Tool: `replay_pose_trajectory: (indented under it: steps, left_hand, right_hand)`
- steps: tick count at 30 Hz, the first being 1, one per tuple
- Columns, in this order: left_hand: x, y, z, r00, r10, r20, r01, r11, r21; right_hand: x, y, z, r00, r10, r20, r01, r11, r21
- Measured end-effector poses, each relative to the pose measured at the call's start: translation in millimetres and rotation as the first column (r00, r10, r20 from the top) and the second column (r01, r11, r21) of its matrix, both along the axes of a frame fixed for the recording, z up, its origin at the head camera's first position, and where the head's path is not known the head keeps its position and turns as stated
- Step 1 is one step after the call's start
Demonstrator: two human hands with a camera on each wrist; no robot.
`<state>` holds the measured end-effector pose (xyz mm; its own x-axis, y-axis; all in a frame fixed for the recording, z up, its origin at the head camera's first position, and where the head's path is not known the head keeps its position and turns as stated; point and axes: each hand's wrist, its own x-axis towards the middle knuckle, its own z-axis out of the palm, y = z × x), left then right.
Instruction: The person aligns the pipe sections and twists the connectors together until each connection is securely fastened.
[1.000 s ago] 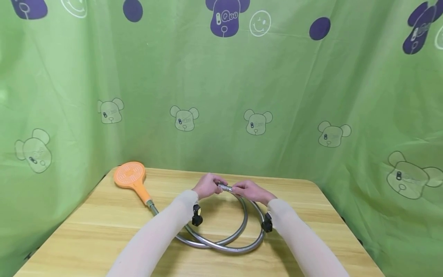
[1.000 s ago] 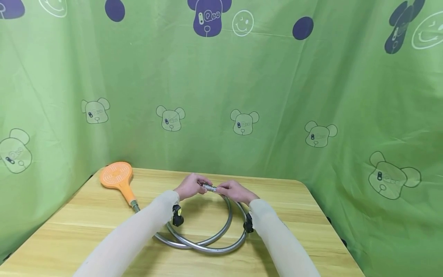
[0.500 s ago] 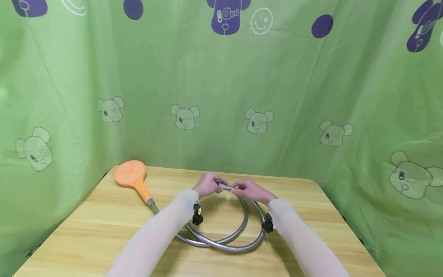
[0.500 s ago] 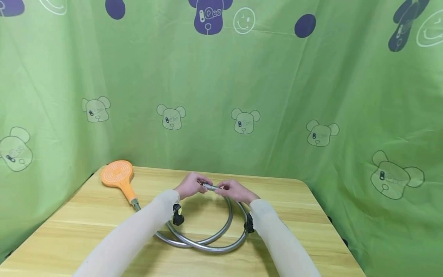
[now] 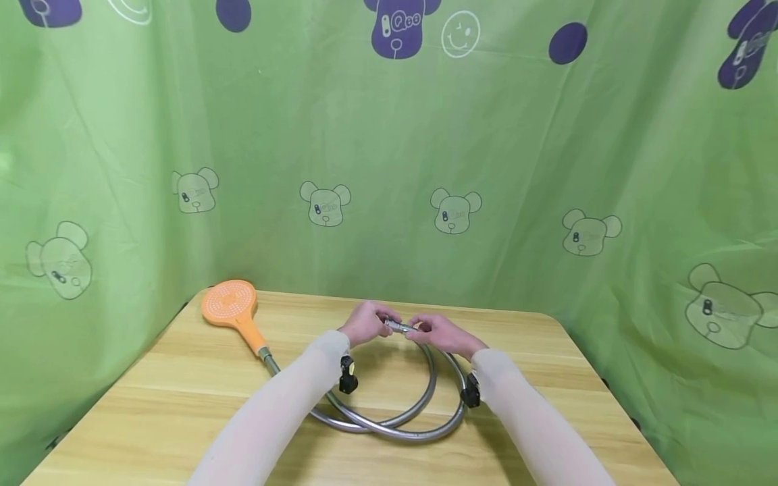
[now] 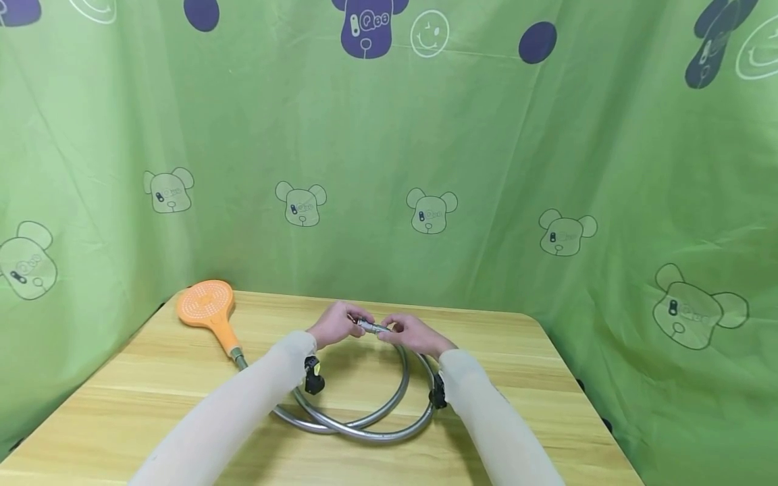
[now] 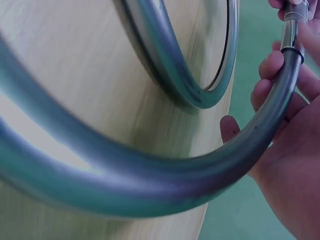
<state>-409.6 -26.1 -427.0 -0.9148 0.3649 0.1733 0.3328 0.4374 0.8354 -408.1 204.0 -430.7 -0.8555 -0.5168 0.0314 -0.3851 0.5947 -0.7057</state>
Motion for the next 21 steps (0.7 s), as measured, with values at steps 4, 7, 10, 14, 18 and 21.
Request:
replay_pose_trajectory:
  steps: [4, 7, 10, 14, 18, 21]
  left_hand:
    - [-1.2, 0.9, -0.3, 1.0, -0.001, -0.003, 0.001, 1.0, -0.006]
    - [-2.5, 1.3, -1.3, 1.0, -0.002, -0.006, 0.002, 1.0, -0.003]
    - [-3.4, 1.4, -2.3, 1.0, -0.005, -0.005, 0.005, 1.0, -0.004]
    - [-3.7, 1.7, -2.9, 1.0, -0.007, -0.009, 0.007, 1.0, -0.004]
    - [-4.5, 2.4, -3.8, 1.0, -0.002, -0.012, 0.002, 1.0, -0.001]
    - [-5.2, 3.1, -5.2, 1.0, 0.003, -0.013, -0.003, 1.0, -0.002]
  right_hand:
    - [-0.1, -0.6, -0.8, 1.0, -0.012, -0.001, 0.012, 1.0, -0.009]
    - [-0.4, 0.1, -0.9, 1.0, 0.007, -0.013, -0.007, 1.0, 0.006]
    - [0.7, 0.6, 0.1, 1.0, 0.015, -0.009, -0.015, 1.0, 0.025]
    - [3.4, 0.4, 1.1, 1.0, -0.018, 0.026, 0.018, 1.0, 0.004]
    - [2.8, 0.3, 0.3, 0.999, -0.031, 0.025, 0.032, 0.999, -0.02]
    - [1.3, 0.4, -1.0, 1.0, -0.006, -0.003, 0.006, 1.0, -0.017]
